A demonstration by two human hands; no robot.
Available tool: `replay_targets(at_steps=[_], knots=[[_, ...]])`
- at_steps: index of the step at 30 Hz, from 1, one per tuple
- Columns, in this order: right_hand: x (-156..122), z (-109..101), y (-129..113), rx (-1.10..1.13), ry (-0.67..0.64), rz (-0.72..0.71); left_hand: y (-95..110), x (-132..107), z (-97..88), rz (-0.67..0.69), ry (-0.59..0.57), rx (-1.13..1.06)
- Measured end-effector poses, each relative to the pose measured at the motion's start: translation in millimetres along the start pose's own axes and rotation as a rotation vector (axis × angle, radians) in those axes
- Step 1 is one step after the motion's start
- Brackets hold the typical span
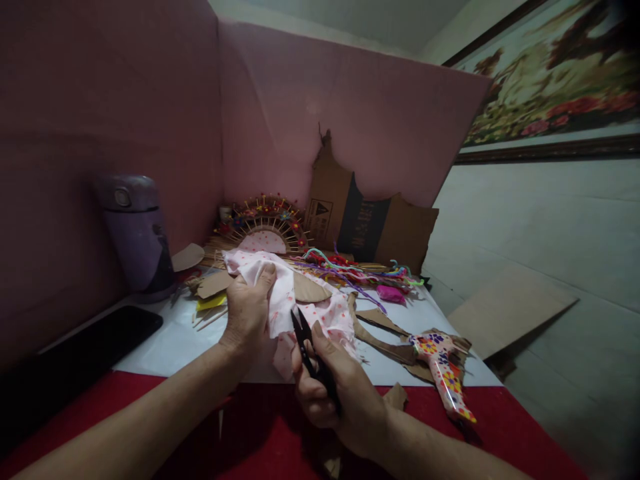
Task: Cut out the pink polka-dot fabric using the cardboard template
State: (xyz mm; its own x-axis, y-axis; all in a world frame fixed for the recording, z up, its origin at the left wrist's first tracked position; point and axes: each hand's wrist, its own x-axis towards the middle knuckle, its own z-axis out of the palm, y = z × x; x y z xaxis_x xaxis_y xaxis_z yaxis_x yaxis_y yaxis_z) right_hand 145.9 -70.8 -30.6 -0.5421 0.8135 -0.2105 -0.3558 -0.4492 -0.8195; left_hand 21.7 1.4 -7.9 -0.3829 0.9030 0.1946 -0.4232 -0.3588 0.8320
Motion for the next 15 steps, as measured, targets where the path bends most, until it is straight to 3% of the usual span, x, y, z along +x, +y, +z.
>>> replay_targets(at_steps=[9, 15], knots=[[0.3, -1.5, 1.4, -0.053, 0.002, 0.003, 2.6, -0.9, 1.0, -0.071, 0.012, -0.027], [0.4, 0.3, 3.3, -0.146, 0.012, -0.07, 0.7, -3.1, 0.0, -0.162, 0.014, 0.008]])
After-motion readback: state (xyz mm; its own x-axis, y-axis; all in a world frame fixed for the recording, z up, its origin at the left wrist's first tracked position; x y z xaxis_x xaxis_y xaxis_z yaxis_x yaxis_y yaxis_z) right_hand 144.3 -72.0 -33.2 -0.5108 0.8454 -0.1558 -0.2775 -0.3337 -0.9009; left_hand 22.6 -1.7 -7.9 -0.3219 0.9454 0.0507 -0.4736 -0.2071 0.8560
